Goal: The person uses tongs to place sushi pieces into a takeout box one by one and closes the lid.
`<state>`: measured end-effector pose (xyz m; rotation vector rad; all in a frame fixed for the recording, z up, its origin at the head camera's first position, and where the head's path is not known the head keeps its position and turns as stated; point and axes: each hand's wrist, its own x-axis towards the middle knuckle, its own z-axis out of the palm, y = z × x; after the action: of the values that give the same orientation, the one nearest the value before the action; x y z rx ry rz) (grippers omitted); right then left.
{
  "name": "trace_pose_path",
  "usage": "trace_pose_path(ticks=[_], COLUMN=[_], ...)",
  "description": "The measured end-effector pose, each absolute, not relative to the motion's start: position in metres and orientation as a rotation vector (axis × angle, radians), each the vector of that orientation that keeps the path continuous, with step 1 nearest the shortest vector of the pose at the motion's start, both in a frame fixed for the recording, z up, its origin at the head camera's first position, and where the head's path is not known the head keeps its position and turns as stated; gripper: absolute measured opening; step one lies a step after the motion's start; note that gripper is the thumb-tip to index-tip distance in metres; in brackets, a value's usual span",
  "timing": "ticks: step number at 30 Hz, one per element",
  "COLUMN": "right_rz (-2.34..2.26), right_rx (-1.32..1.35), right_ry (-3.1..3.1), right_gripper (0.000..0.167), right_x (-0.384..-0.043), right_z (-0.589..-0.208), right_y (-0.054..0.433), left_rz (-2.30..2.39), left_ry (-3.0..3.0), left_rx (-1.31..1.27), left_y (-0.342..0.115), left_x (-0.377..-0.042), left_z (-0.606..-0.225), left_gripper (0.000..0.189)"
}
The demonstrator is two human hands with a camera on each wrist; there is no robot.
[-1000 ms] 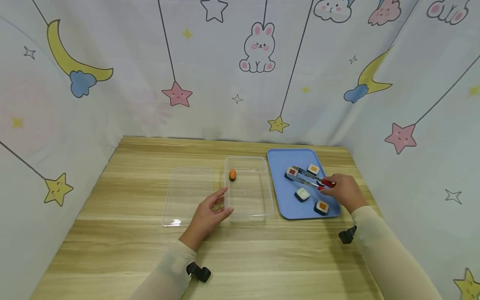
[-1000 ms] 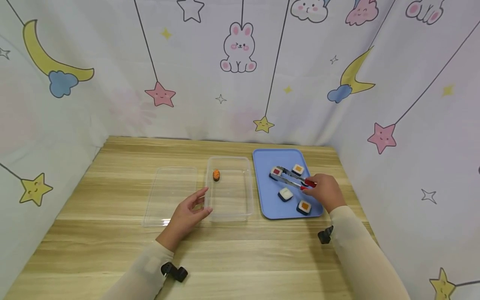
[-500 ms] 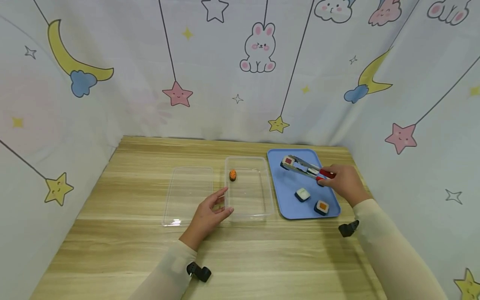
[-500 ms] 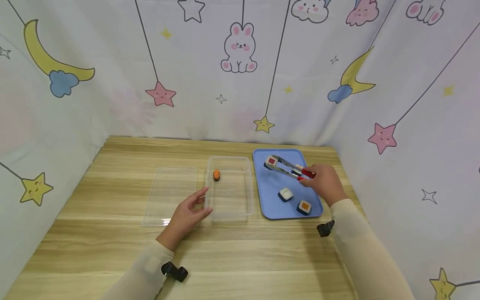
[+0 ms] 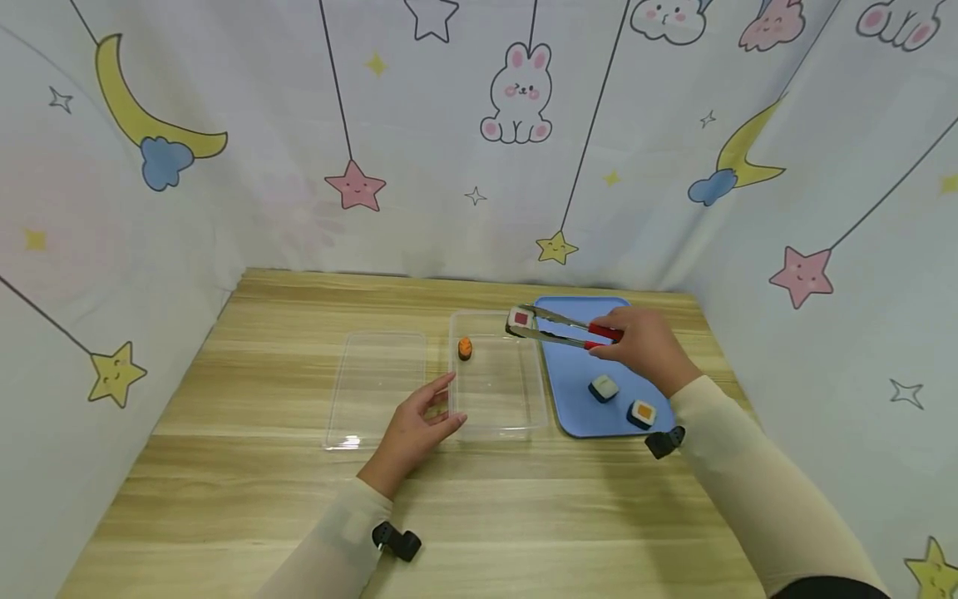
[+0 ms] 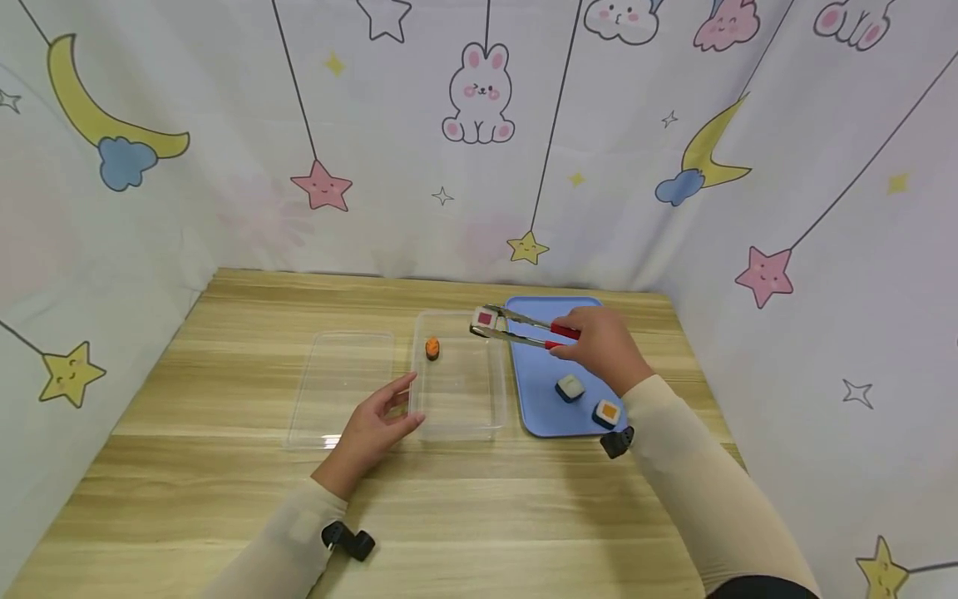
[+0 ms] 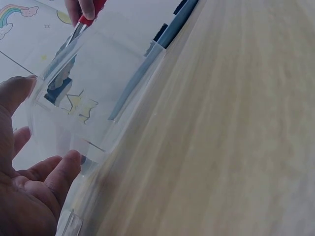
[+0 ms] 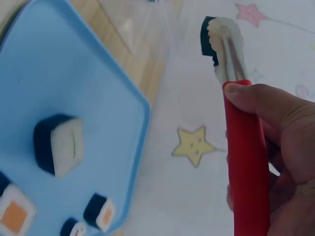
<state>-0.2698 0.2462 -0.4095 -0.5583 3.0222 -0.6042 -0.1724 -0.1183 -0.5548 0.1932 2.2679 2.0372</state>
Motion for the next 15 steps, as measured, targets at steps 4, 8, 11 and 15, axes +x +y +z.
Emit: trace_pose_path(ticks=[4,8,11,15], right_rz=[-0.501,-0.443,-0.396,-0.307], right_rx=[-0.674,-0.713,-0.724,-0.759], right_ry=[3.011,2.959,2.923,2.897], right_gripper=[0.044,0.044,0.043,0.042], right_x=[-0.277,-0.284,-0.288,-0.29], right_z=[-0.413,-0.414,-0.414,-0.413], right_y=[0.224,0.205,0.193,0.181], left_rz=[2.045,2.04,2.037,2.031], left_ry=[2.25,2.249,2.26,2.267], left_rx=[0.194,0.195,0.197,0.194], left_y=[-0.119,-0.119,-0.119,-0.119], left_x=[-0.172,-0.172,-0.173,-0.173], left_z=[-0.554,-0.554,-0.554,-0.554], left_gripper=[0.074,0.074,0.074,0.074])
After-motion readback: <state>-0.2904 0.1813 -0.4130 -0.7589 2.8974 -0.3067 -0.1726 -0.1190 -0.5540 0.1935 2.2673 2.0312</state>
